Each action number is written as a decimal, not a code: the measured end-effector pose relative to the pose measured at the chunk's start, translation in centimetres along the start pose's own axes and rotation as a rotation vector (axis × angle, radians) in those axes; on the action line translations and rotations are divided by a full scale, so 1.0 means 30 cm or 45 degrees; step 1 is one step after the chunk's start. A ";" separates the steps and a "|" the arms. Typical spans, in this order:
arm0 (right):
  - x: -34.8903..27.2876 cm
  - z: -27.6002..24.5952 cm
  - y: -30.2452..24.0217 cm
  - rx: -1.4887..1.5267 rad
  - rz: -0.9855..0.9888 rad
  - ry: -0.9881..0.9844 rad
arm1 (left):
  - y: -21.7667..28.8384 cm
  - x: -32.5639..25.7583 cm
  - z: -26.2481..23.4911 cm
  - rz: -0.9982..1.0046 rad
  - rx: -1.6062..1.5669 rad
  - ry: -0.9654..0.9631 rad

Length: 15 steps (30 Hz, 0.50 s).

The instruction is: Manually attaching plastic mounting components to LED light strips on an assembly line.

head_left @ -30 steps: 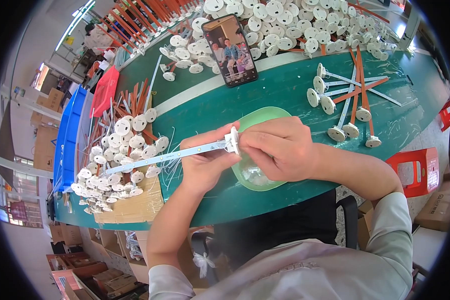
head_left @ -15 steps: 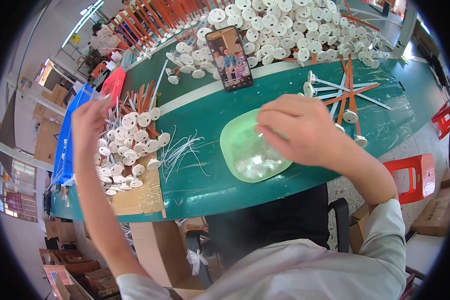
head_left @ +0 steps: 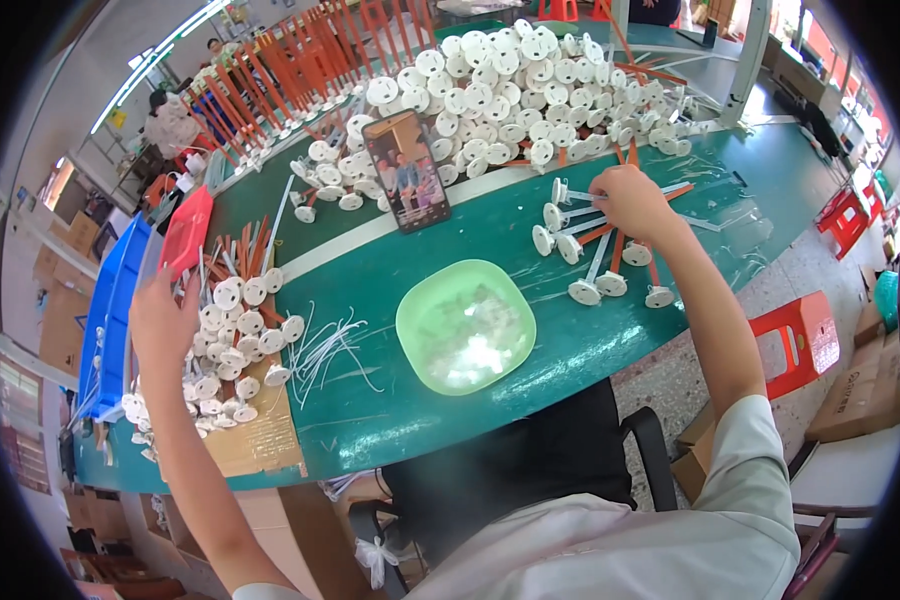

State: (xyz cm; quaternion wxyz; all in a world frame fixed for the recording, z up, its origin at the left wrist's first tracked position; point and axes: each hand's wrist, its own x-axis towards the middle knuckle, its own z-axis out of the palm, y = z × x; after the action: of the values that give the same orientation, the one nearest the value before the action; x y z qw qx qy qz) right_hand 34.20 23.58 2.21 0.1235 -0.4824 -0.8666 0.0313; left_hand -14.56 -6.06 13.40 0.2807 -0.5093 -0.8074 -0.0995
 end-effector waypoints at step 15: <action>0.013 0.004 -0.379 0.086 -1.060 0.901 | 0.772 -0.092 0.164 0.397 -1.503 0.027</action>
State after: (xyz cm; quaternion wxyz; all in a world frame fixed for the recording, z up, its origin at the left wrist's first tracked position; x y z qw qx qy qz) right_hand 24.55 17.87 4.13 0.4247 -0.0753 -0.8885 -0.1566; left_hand 4.94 4.70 4.91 -0.0296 -0.6901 -0.5291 -0.4929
